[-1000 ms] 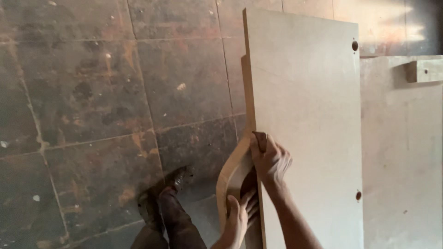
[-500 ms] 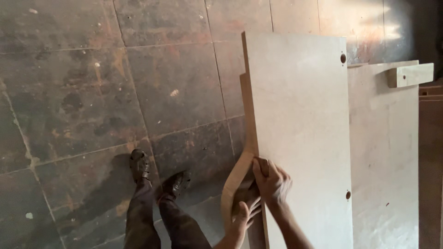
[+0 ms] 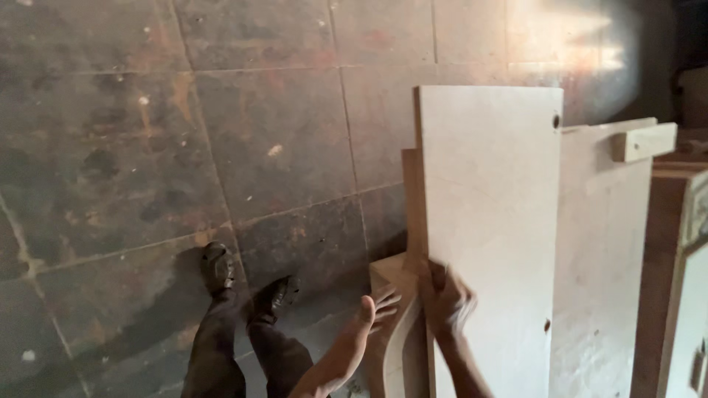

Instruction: The person sands the edges and flat surfaces of a large wooden board using a sanding block. They move along the board, smoothing the curved edge and the main face, then flip the board to continue sanding the opposite side.

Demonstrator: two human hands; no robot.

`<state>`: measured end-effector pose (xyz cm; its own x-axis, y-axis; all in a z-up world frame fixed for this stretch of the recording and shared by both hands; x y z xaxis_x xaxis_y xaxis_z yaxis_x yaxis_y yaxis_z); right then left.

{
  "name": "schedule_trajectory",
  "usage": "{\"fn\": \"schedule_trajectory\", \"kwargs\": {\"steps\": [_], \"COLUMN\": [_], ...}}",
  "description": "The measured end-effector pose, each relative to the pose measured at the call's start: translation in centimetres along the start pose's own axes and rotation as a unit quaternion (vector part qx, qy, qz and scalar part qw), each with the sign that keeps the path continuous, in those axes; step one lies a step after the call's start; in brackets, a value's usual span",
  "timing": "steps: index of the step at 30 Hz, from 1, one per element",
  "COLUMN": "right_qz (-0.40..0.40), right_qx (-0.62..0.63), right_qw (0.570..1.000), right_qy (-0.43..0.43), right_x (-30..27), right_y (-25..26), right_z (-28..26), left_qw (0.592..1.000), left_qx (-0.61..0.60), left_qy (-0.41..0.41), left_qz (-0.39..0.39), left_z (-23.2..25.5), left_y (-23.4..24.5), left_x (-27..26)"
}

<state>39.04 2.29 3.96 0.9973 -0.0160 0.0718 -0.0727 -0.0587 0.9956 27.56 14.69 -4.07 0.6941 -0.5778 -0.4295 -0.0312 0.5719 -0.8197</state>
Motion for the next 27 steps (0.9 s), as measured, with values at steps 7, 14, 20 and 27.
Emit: {"fn": "schedule_trajectory", "kwargs": {"steps": [7, 14, 20, 27], "right_qz": [0.02, -0.023, -0.043, -0.064], "right_qx": [0.026, 0.066, 0.115, 0.161], "right_qw": [0.997, 0.993, 0.976, 0.964], "right_qy": [0.071, -0.096, -0.179, 0.204], "right_x": [10.7, -3.0, -2.5, -3.9], "right_y": [0.0, 1.9, 0.7, 3.4], "right_z": [-4.2, -0.6, 2.7, -5.9], "left_qw": [0.999, 0.991, 0.941, 0.916], "left_qx": [0.032, 0.087, 0.188, 0.163], "left_qy": [-0.037, -0.081, -0.197, -0.284], "left_qz": [0.024, 0.056, 0.202, 0.231], "left_z": [2.5, 6.6, 9.6, 11.2], "left_y": [0.8, 1.9, -2.0, -4.3], "left_x": [1.1, 0.5, -0.5, 1.0]}}
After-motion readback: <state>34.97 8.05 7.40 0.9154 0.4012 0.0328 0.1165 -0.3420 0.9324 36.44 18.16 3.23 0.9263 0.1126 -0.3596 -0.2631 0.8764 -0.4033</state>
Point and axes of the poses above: each hand's wrist, its own x-axis towards the middle knuckle, its own y-axis out of the back of the hand, z = x × y, the point moved 9 cm from there along x, towards the middle knuckle, and after that the axes turned 6 degrees about -x, right-handed, at the moved point
